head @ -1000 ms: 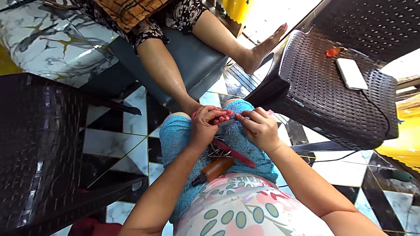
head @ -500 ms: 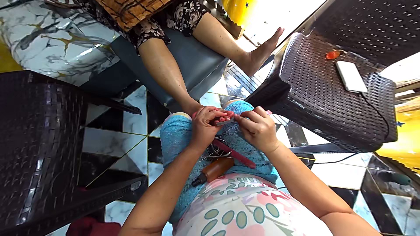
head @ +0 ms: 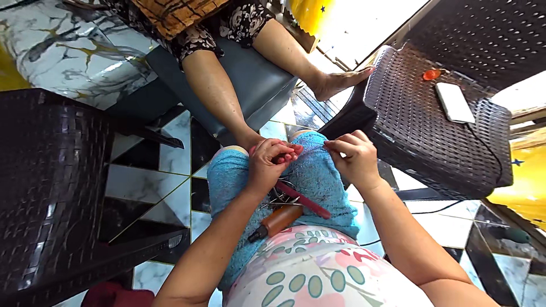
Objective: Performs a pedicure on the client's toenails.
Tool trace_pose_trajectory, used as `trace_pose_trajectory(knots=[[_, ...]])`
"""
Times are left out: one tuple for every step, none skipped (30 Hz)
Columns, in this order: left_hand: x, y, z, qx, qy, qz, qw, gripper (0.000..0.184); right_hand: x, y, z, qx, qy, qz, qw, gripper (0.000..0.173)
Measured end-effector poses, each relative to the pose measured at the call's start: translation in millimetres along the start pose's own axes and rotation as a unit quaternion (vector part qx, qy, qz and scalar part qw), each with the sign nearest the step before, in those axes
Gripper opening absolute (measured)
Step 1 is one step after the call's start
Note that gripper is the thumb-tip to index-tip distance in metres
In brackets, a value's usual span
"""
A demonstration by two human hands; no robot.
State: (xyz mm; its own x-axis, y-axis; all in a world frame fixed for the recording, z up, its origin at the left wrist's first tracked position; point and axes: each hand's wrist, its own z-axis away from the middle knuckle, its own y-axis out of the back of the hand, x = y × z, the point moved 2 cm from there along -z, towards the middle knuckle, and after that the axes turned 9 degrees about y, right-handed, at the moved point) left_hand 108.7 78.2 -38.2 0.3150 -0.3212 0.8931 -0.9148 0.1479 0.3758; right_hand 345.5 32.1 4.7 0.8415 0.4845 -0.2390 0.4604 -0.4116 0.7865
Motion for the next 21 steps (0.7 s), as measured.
trace_pose_trajectory(knots=[[-1,0,0,0.000,-0.001,-0.001,1.000,0.023,2,3,-2,0.007,-0.011,-0.026,1.000,0.017],[-1,-1,0,0.000,-0.002,-0.001,1.000,0.023,-1,5,-6,0.016,-0.024,-0.080,0.996,0.016],[-1,-1,0,0.000,-0.001,0.001,1.000,0.022,-8,5,-11,0.024,-0.042,-0.158,0.986,0.014],[-1,-2,0,0.000,0.000,0.004,1.000,0.022,-19,1,-17,0.034,-0.066,-0.277,0.958,0.011],[-1,-2,-1,-0.001,0.003,0.006,1.000,0.021,-32,-7,-22,0.036,-0.097,-0.414,0.904,0.009],[1,-2,-1,-0.001,0.008,0.006,1.000,0.020,-44,-16,-29,0.022,-0.125,-0.521,0.844,0.009],[3,-2,-1,0.003,0.013,0.002,1.000,0.021,-55,-25,-37,0.003,-0.144,-0.572,0.808,0.009],[4,-1,-1,0.008,0.016,-0.006,1.000,0.020,-62,-33,-47,-0.011,-0.155,-0.570,0.807,0.010],[5,-1,-1,0.012,0.014,-0.015,1.000,0.019,-64,-39,-59,-0.014,-0.166,-0.531,0.831,0.014],[4,0,-1,0.008,0.009,-0.020,1.000,0.018,-61,-45,-71,-0.001,-0.177,-0.492,0.852,0.018],[4,1,-1,0.005,0.003,-0.019,1.000,0.019,-56,-51,-81,0.036,-0.191,-0.471,0.860,0.020],[3,1,-1,0.002,-0.002,-0.016,1.000,0.020,-51,-55,-88,0.082,-0.197,-0.464,0.860,0.019],[3,2,-1,0.000,-0.003,-0.014,1.000,0.021,-49,-56,-91,0.116,-0.196,-0.467,0.854,0.018],[3,2,0,-0.001,-0.001,-0.013,1.000,0.021,-51,-56,-89,0.127,-0.184,-0.475,0.851,0.016],[3,3,0,0.001,0.002,-0.015,1.000,0.021,-55,-53,-81,0.109,-0.165,-0.487,0.851,0.016],[2,3,0,0.007,0.006,-0.016,1.000,0.021,-59,-50,-70,0.062,-0.142,-0.498,0.853,0.015],[0,2,0,0.011,0.011,-0.012,1.000,0.022,-63,-45,-59,0.003,-0.109,-0.508,0.854,0.013],[-1,2,-1,0.011,0.014,-0.002,1.000,0.021,-64,-39,-50,-0.060,-0.066,-0.517,0.851,0.012],[-2,3,-3,0.003,0.012,0.011,1.000,0.022,-65,-33,-42,-0.123,-0.019,-0.515,0.848,0.012],[-4,5,-6,-0.023,0.011,0.029,0.999,0.026,-66,-26,-35,-0.184,0.030,-0.492,0.850,0.014],[-3,8,-8,-0.063,0.018,0.046,0.997,0.037,-68,-19,-28,-0.244,0.074,-0.451,0.855,0.016]])
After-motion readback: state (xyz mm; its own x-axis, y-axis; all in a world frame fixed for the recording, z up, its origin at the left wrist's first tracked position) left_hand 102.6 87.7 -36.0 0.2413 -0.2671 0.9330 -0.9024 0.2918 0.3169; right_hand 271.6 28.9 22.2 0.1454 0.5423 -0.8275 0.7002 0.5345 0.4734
